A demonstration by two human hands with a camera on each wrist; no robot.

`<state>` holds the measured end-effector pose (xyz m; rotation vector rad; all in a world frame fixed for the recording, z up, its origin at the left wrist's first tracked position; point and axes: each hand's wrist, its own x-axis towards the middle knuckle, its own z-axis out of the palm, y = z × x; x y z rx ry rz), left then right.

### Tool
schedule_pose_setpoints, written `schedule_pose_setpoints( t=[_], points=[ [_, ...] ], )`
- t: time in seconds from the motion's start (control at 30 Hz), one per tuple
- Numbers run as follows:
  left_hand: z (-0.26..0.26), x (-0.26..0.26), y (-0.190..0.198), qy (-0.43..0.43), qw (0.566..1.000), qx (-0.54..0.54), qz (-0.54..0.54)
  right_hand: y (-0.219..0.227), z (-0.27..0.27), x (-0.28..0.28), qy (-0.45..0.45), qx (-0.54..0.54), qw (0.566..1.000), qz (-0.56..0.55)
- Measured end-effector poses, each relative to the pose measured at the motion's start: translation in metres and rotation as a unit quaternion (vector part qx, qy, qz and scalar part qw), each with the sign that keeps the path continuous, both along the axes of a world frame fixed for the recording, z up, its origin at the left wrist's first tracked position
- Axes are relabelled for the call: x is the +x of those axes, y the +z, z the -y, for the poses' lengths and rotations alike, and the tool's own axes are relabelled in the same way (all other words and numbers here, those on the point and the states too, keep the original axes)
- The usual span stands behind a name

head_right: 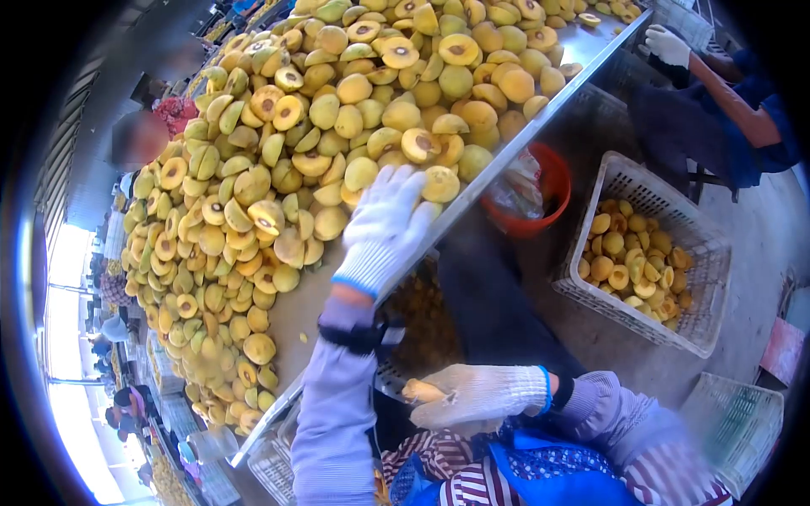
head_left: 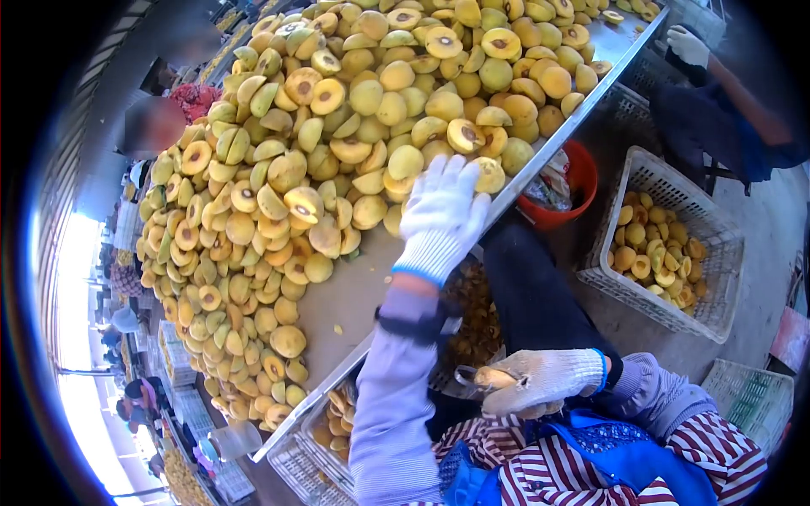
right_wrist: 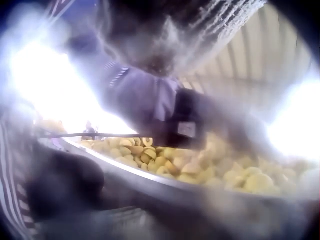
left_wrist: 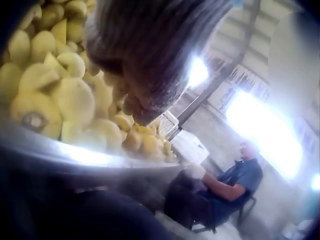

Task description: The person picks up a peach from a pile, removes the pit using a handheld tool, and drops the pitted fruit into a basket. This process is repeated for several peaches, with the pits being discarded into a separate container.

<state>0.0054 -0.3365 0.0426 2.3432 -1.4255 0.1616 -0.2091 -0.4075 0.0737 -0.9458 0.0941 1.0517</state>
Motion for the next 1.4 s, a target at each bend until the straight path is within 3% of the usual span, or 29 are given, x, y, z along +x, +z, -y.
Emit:
schedule_pose_setpoints(
  t=[0.07,0.17,0.2,0.27,0.33,0.37,0.4,0.47,0.57,0.7,0.8,0.93,0.97,1.0,1.03,1.07,1.13,1.23,1.33,1.4],
  points=[
    [0.019,0.017,-0.038,0.009,0.992,-0.006,0.128,-0.011,0.007,-0.003,-0.025,0.018,0.998,-0.052],
    [0.004,0.021,-0.042,0.024,0.999,0.013,0.044,-0.009,0.016,0.001,-0.059,-0.022,0.998,-0.011],
    [-0.009,0.02,-0.047,0.031,0.994,0.102,0.039,-0.007,0.016,0.002,-0.059,-0.038,0.997,-0.011],
    [-0.033,0.012,-0.044,0.06,0.991,0.12,-0.021,-0.008,0.014,0.007,-0.058,-0.048,0.997,0.004],
    [-0.069,0.006,-0.056,0.158,0.973,0.156,-0.056,-0.004,0.012,0.014,-0.04,-0.061,0.997,0.018],
    [-0.09,0.001,-0.053,0.204,0.96,0.129,-0.143,-0.003,0.01,0.016,-0.036,-0.065,0.997,0.025],
    [-0.123,0.004,-0.072,0.208,0.963,0.113,-0.127,-0.003,0.007,0.018,-0.031,-0.068,0.997,0.032],
    [-0.161,-0.007,-0.069,0.273,0.939,0.095,-0.189,-0.001,-0.002,0.021,-0.013,-0.067,0.997,0.035],
    [-0.2,-0.016,-0.055,0.335,0.915,0.142,-0.176,0.0,-0.014,0.024,0.026,-0.064,0.997,0.034],
    [-0.204,-0.01,-0.046,0.392,0.88,0.132,-0.231,0.007,-0.024,0.023,0.035,-0.077,0.996,0.02],
    [-0.218,-0.001,-0.082,0.413,0.896,0.083,-0.141,0.011,-0.025,0.025,0.022,-0.103,0.994,0.02],
    [-0.215,0.0,-0.068,0.396,0.901,0.096,-0.147,0.008,-0.027,0.02,-0.004,-0.116,0.993,0.017],
    [-0.218,-0.004,-0.067,0.394,0.892,-0.033,-0.219,0.006,-0.028,0.02,-0.008,-0.117,0.993,0.026],
    [-0.219,-0.005,-0.065,0.365,0.849,-0.191,-0.331,0.006,-0.03,0.02,-0.015,-0.115,0.993,0.034],
    [-0.219,-0.009,-0.065,0.321,0.772,-0.338,-0.432,0.008,-0.031,0.021,-0.023,-0.124,0.991,0.04],
    [-0.215,-0.017,-0.058,0.268,0.662,-0.472,-0.517,0.011,-0.032,0.024,-0.029,-0.133,0.99,0.043],
    [-0.21,-0.041,-0.048,0.215,0.488,-0.563,-0.631,0.014,-0.035,0.028,-0.041,-0.144,0.987,0.065],
    [-0.174,-0.089,0.0,0.161,0.502,-0.541,-0.655,0.013,-0.043,0.032,-0.054,-0.182,0.969,0.159],
    [-0.158,-0.115,0.01,0.148,0.549,-0.516,-0.64,-0.004,-0.055,0.027,-0.1,-0.294,0.881,0.358],
    [-0.153,-0.127,0.016,0.18,0.562,-0.5,-0.634,-0.008,-0.06,0.024,-0.163,-0.277,0.86,0.397]
  ],
)
